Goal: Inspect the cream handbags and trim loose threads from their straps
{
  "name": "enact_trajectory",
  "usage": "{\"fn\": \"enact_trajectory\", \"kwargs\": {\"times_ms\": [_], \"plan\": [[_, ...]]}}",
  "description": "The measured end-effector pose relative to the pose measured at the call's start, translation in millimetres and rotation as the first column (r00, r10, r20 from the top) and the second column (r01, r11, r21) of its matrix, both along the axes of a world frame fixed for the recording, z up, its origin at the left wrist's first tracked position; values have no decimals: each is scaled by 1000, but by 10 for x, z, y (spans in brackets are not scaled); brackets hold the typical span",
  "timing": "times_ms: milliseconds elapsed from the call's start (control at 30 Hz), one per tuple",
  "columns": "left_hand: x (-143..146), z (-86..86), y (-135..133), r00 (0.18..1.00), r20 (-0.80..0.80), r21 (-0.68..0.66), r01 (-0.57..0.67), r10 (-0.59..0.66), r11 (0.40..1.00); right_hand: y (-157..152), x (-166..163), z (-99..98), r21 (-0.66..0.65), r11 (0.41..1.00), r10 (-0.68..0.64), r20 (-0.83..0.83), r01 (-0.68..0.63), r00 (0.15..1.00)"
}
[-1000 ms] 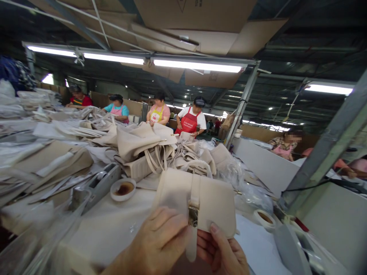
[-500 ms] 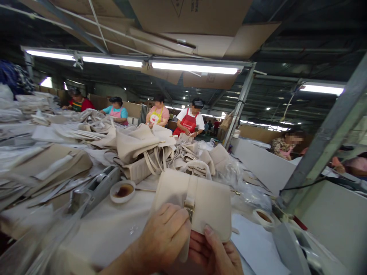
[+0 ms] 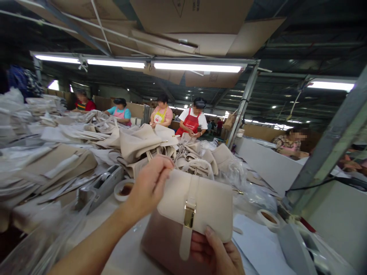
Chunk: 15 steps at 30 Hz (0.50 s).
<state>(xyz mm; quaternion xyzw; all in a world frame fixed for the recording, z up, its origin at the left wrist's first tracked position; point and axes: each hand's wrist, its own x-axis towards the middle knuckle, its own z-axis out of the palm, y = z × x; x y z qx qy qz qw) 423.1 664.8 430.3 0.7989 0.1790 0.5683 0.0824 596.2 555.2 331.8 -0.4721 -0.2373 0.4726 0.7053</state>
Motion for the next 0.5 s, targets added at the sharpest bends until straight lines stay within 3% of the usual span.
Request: {"fn": "enact_trajectory", "kwargs": {"times_ms": [67, 133, 233, 333, 400, 500], "plan": [[-237, 22, 30, 998, -53, -175, 36, -46, 984, 0, 47, 61, 44, 999, 29, -34, -27, 999], [-458, -62, 52, 973, -226, -241, -18, -38, 970, -2, 116, 186, 92, 994, 58, -12, -56, 998], [-688, -321, 72, 901, -399, -159, -250, 170, 955, 13, 247, 497, 110, 984, 134, 78, -142, 988], [-778, -578, 47, 800, -512, -148, -441, 312, 885, 59, 365, 862, 79, 974, 203, 110, -212, 973], [-763, -671, -6, 772, -561, -185, -468, 298, 864, 98, 416, 1054, 53, 972, 224, 110, -231, 968], [-633, -695, -121, 831, -516, -240, -373, 207, 896, 159, 451, 1197, 41, 972, 220, 177, -231, 959]]}}
